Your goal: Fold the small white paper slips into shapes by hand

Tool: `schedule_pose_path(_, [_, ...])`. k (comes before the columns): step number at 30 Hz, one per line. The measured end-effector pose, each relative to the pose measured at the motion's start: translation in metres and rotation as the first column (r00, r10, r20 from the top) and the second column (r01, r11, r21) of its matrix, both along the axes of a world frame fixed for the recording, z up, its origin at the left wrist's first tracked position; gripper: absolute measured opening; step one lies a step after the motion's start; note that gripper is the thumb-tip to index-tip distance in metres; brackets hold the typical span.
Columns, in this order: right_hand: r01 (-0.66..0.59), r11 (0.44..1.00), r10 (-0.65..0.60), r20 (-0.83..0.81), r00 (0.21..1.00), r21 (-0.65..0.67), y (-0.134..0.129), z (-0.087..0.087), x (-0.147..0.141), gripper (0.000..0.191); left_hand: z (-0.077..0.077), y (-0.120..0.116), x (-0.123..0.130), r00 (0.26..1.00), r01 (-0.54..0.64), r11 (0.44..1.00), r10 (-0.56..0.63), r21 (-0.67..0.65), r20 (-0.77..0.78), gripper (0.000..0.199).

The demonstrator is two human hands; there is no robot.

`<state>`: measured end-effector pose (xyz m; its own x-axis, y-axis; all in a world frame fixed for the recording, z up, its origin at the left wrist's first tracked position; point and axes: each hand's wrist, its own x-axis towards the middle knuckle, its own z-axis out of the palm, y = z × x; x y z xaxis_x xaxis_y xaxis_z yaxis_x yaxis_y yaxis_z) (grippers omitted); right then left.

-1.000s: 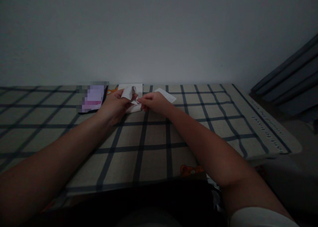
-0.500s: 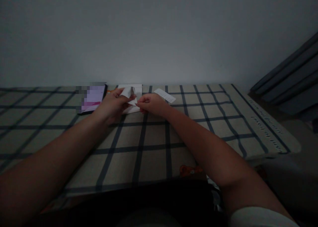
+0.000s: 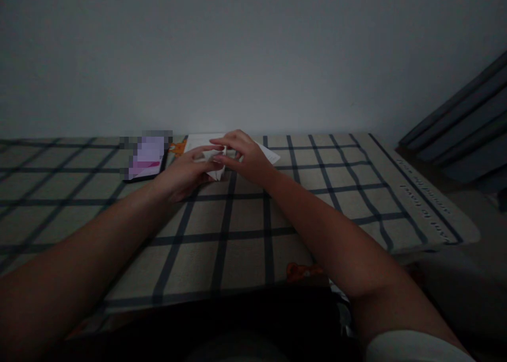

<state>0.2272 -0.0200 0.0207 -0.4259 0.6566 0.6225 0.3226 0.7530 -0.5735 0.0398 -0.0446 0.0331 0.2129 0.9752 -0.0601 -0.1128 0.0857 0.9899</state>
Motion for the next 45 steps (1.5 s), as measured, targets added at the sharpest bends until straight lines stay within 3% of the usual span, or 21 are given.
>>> schedule_pose_path(5, [-0.036,0.999,0.037,0.042,0.998,-0.019,-0.001,0.002,0.002,0.037,0.0,-0.002,0.0,0.997,0.058,0.998,-0.058,-0.004,0.047,0.028])
schedule_pose_path(11, [-0.045,0.999,0.045,0.019,0.999,0.018,0.001,0.002,0.003,0.032,0.006,-0.001,-0.002,0.997,0.063,0.989,-0.056,-0.13,0.055,0.019])
schedule_pose_path(15, [0.026,0.997,-0.032,-0.077,0.996,-0.079,0.001,0.0,-0.001,0.03,0.004,-0.002,-0.001,0.995,0.103,0.984,-0.104,-0.145,0.001,0.02])
schedule_pose_path(17, [0.067,0.979,-0.091,-0.121,0.988,-0.192,0.002,-0.001,-0.003,0.032,0.0,-0.002,-0.002,0.994,0.094,0.994,-0.097,-0.055,-0.055,0.023])
schedule_pose_path(20, [0.062,0.942,-0.124,-0.171,0.977,-0.331,0.003,-0.002,-0.004,0.037,-0.002,0.001,-0.007,0.982,0.05,0.982,-0.015,0.18,-0.188,0.036])
schedule_pose_path(24, [-0.009,0.927,-0.082,-0.227,0.971,-0.374,0.002,0.0,-0.004,0.038,0.001,0.004,-0.011,0.968,-0.074,0.925,0.157,0.372,-0.196,0.039])
schedule_pose_path(27, [-0.053,0.913,-0.037,-0.211,0.977,-0.405,0.0,0.001,-0.005,0.04,0.004,0.005,-0.012,0.959,-0.142,0.901,0.227,0.409,-0.168,0.037])
schedule_pose_path(33, [-0.085,0.897,0.016,-0.16,0.987,-0.434,0.0,0.0,-0.006,0.044,0.002,0.007,-0.014,0.967,-0.044,0.911,0.143,0.411,-0.212,0.032])
schedule_pose_path(45, [-0.1,0.878,0.021,-0.17,0.985,-0.469,0.003,-0.001,-0.007,0.044,0.001,0.008,-0.014,0.948,-0.015,0.897,0.154,0.442,-0.279,0.019])
